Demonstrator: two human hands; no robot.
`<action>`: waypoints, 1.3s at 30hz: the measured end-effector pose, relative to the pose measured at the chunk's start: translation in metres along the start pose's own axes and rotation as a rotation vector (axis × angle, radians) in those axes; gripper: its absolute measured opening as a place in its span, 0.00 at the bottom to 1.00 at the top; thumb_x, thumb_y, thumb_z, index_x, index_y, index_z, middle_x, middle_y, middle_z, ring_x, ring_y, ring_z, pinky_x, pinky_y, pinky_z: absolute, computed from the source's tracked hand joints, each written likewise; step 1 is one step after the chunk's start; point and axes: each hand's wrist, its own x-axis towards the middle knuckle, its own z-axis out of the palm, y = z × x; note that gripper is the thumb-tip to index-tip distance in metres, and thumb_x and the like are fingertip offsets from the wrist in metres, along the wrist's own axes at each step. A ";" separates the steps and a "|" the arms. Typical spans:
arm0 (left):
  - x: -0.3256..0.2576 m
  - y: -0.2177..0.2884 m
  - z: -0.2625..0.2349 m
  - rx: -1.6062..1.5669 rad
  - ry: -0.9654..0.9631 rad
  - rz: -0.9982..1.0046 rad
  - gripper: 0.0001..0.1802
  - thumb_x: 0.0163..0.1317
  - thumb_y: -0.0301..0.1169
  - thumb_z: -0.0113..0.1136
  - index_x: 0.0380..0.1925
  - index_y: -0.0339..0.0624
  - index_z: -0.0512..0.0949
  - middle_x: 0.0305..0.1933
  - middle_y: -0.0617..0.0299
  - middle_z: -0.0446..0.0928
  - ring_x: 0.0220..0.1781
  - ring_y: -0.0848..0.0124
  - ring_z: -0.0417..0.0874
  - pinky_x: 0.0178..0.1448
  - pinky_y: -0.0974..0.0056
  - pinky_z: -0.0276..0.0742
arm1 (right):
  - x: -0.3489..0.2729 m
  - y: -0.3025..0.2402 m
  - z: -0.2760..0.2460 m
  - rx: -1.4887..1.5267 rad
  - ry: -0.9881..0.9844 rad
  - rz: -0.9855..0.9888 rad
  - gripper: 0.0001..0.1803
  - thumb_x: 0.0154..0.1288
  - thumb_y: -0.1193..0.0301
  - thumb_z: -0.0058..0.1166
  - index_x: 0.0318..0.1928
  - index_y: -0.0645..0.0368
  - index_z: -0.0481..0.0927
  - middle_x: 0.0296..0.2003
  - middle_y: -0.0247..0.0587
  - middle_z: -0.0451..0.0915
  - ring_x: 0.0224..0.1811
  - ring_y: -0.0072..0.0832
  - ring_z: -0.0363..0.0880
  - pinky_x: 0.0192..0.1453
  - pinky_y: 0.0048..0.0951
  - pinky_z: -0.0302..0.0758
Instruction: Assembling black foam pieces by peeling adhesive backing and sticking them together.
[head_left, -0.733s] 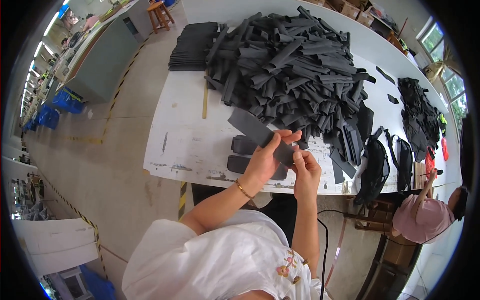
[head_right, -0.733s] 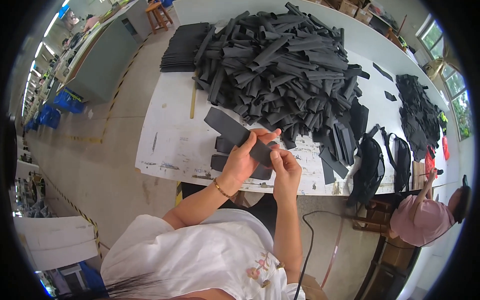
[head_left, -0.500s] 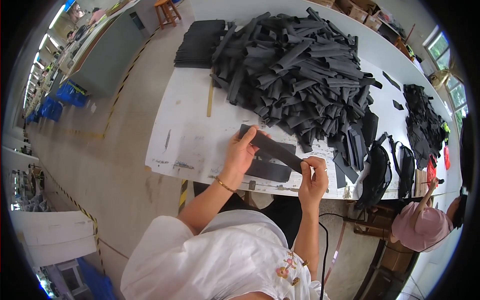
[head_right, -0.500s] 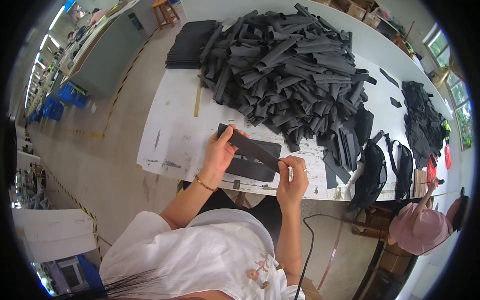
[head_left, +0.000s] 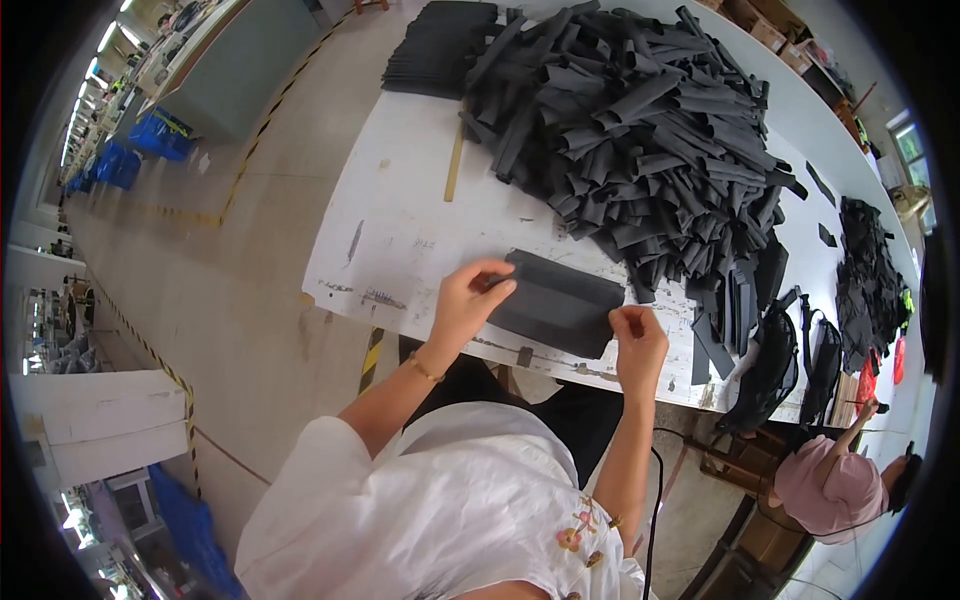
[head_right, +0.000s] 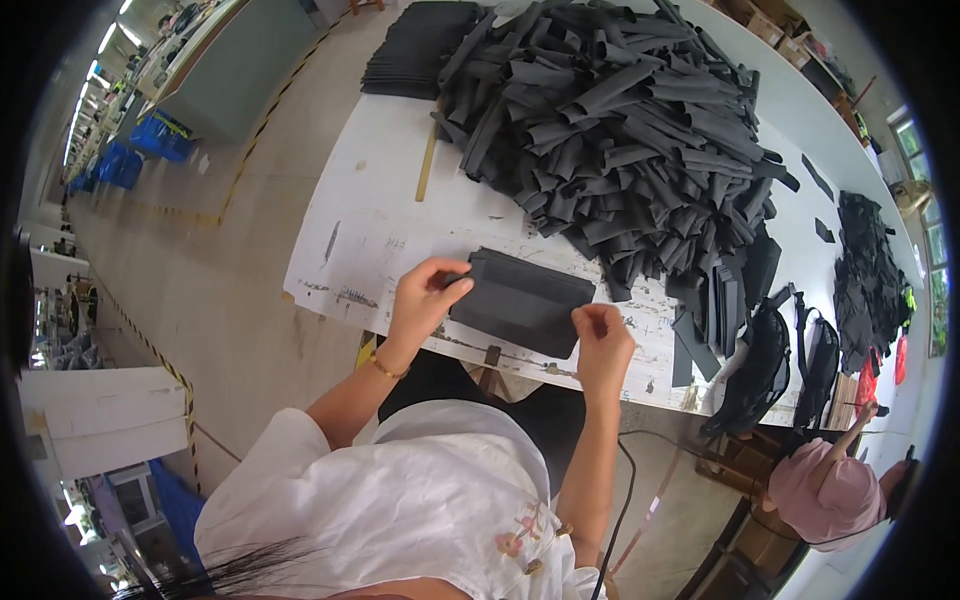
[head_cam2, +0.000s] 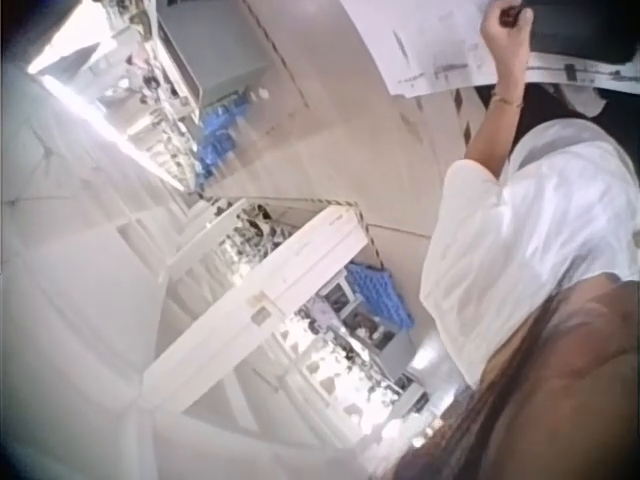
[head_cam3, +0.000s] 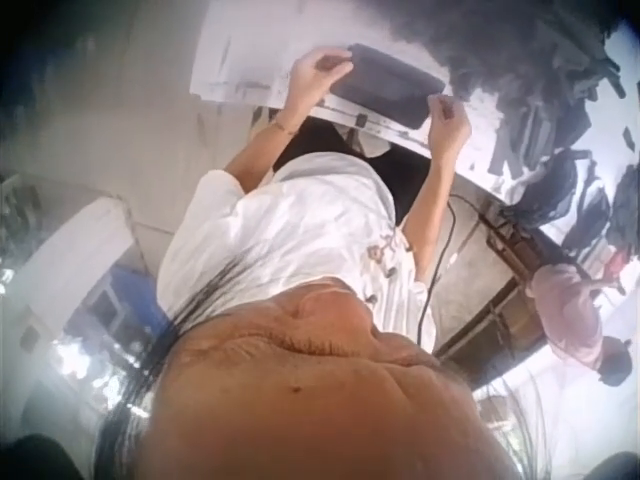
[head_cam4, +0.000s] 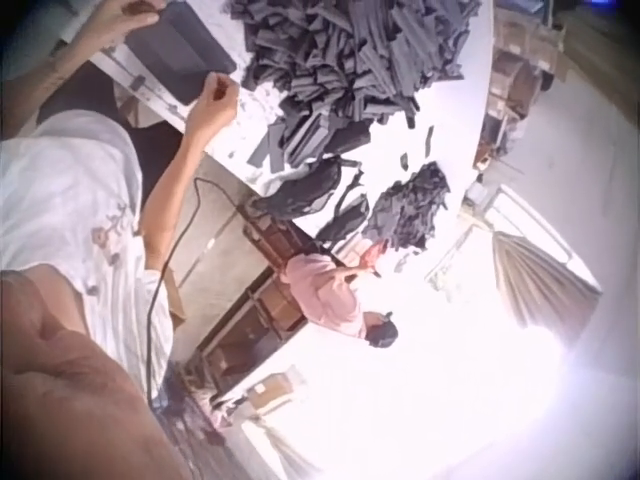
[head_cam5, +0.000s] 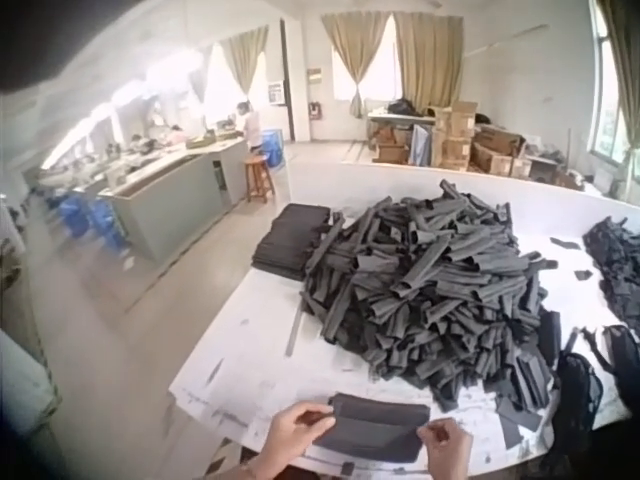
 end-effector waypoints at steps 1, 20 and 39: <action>0.010 -0.003 0.001 0.122 -0.009 0.135 0.10 0.56 0.21 0.68 0.39 0.39 0.83 0.31 0.69 0.77 0.31 0.83 0.72 0.34 0.75 0.68 | 0.008 0.003 0.002 -0.038 0.013 -0.021 0.07 0.63 0.74 0.62 0.35 0.66 0.81 0.24 0.36 0.80 0.26 0.19 0.73 0.33 0.24 0.70; 0.228 -0.031 -0.016 0.353 0.460 0.507 0.12 0.65 0.35 0.61 0.36 0.35 0.82 0.28 0.64 0.81 0.28 0.78 0.78 0.34 0.72 0.75 | 0.025 0.116 -0.093 -0.557 0.608 -0.055 0.04 0.65 0.74 0.58 0.38 0.62 0.81 0.33 0.48 0.80 0.36 0.43 0.80 0.42 0.38 0.76; 0.269 -0.032 0.003 -0.006 0.035 -0.269 0.07 0.58 0.32 0.69 0.30 0.41 0.83 0.26 0.68 0.78 0.24 0.80 0.76 0.26 0.74 0.72 | 0.051 0.146 -0.121 -1.244 0.234 -0.187 0.12 0.64 0.71 0.51 0.46 0.62 0.81 0.47 0.43 0.79 0.51 0.40 0.74 0.49 0.42 0.68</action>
